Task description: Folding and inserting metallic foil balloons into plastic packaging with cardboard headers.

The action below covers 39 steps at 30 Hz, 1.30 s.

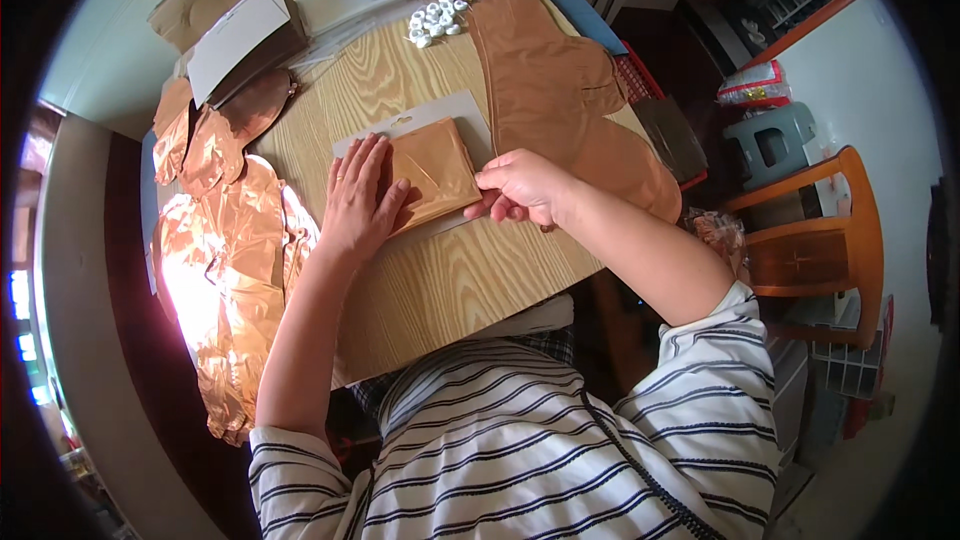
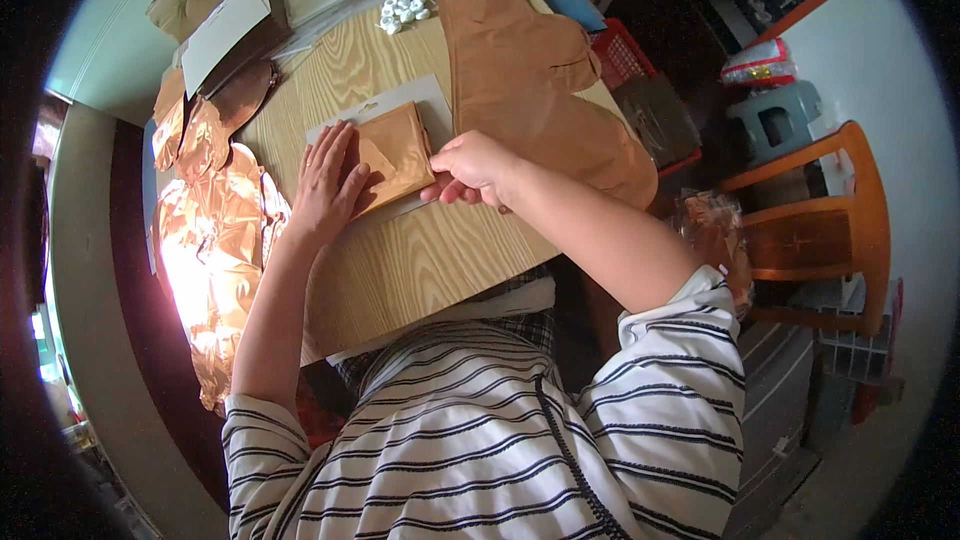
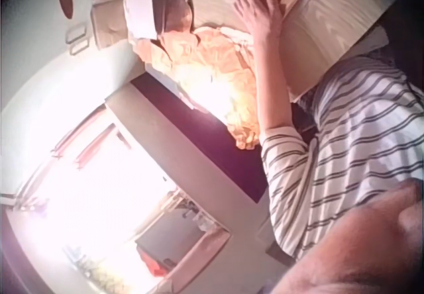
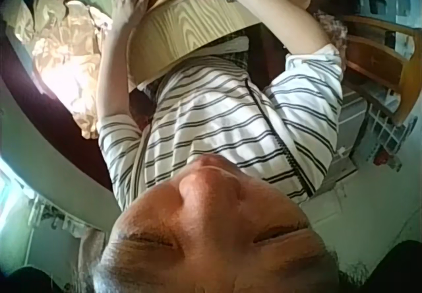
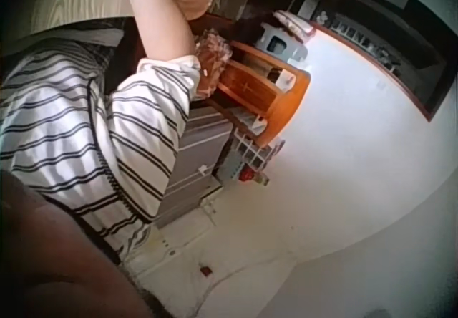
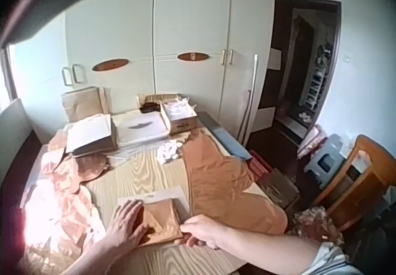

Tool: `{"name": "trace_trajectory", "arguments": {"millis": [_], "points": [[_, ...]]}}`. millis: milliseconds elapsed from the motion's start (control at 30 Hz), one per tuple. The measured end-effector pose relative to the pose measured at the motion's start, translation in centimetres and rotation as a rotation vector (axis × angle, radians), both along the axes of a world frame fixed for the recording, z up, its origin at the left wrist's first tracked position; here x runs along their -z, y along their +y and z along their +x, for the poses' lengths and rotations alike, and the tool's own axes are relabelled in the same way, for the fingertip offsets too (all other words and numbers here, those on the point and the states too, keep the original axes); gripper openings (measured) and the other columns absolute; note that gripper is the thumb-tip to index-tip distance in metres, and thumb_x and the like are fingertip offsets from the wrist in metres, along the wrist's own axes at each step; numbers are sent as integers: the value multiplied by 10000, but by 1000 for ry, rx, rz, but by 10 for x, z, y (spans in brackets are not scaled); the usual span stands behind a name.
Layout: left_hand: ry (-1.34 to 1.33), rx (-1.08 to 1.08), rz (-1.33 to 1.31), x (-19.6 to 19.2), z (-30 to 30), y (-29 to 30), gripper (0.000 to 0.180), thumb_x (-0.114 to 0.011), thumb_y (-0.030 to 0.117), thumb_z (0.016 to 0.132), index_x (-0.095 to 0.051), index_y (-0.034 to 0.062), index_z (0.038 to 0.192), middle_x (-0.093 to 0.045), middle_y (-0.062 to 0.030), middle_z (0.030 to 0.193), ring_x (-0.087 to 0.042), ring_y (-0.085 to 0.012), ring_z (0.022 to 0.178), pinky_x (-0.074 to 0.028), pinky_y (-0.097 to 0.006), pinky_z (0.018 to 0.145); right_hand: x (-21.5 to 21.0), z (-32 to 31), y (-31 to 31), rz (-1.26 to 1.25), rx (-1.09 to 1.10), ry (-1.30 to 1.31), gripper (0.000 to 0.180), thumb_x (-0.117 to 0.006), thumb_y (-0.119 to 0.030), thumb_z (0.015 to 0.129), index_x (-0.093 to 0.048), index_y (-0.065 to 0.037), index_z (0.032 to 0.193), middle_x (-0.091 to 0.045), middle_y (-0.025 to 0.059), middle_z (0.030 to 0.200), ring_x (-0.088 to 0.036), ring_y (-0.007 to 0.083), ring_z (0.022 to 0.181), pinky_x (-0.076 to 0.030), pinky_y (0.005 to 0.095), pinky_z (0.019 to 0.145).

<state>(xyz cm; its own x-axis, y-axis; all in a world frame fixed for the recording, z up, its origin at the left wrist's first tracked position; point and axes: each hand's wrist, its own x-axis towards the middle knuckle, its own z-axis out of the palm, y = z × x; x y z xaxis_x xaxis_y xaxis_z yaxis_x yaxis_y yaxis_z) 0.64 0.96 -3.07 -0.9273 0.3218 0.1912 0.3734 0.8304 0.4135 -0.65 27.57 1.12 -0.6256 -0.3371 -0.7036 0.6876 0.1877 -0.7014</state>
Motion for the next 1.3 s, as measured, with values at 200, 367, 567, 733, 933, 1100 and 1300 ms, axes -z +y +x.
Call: {"name": "trace_trajectory", "arguments": {"millis": [200,367,567,733,933,1100,1300], "points": [[-2,9,21,1,0,-1,648,-519,442,997,-405,60,1507,-370,-170,1583,-284,-380,1490,-186,-535,1208,8,-8,0,24,-36,57,96,-581,-104,936,-645,-35,916,-743,135,820,-600,105,522,-361,266,427],[-2,25,22,2,-2,-2,643,-533,434,997,-412,56,1502,-378,-178,1578,-286,-383,1490,-196,-536,1203,5,-11,-3,70,-55,88,69,-611,-90,900,-644,-31,913,-744,136,813,-616,111,521,-370,270,428],[8,33,22,2,-1,-2,640,-536,430,996,-417,52,1498,-375,-184,1578,-276,-375,1497,-187,-533,1206,-3,-13,-2,68,-71,51,179,-560,-185,990,-643,-43,921,-742,136,843,-597,101,550,-337,240,420],[1,41,17,-2,0,0,640,-539,427,994,-418,53,1499,-372,-183,1581,-267,-372,1501,-175,-529,1212,-1,-16,-7,127,-58,59,202,-557,-213,1003,-650,-62,907,-740,122,829,-583,91,534,-343,237,424],[-5,46,-12,-5,2,0,664,-552,442,981,-408,71,1512,-362,-177,1588,-255,-375,1505,-167,-528,1215,4,-21,-9,139,-64,126,113,-660,-150,880,-658,-47,834,-723,130,756,-592,127,492,-368,297,399],[3,54,-62,-12,5,4,663,-562,419,977,-404,65,1515,-350,-185,1592,-247,-371,1509,-167,-507,1224,9,-26,-8,226,-53,265,136,-713,-139,814,-687,-5,812,-687,149,690,-576,195,452,-397,384,379],[-9,53,-93,-15,7,7,676,-609,390,960,-387,105,1531,-336,-171,1603,-239,-359,1516,-145,-499,1236,-5,-30,-12,317,-77,189,195,-639,-180,935,-674,-13,841,-600,117,611,-482,175,396,-348,354,340]]}}
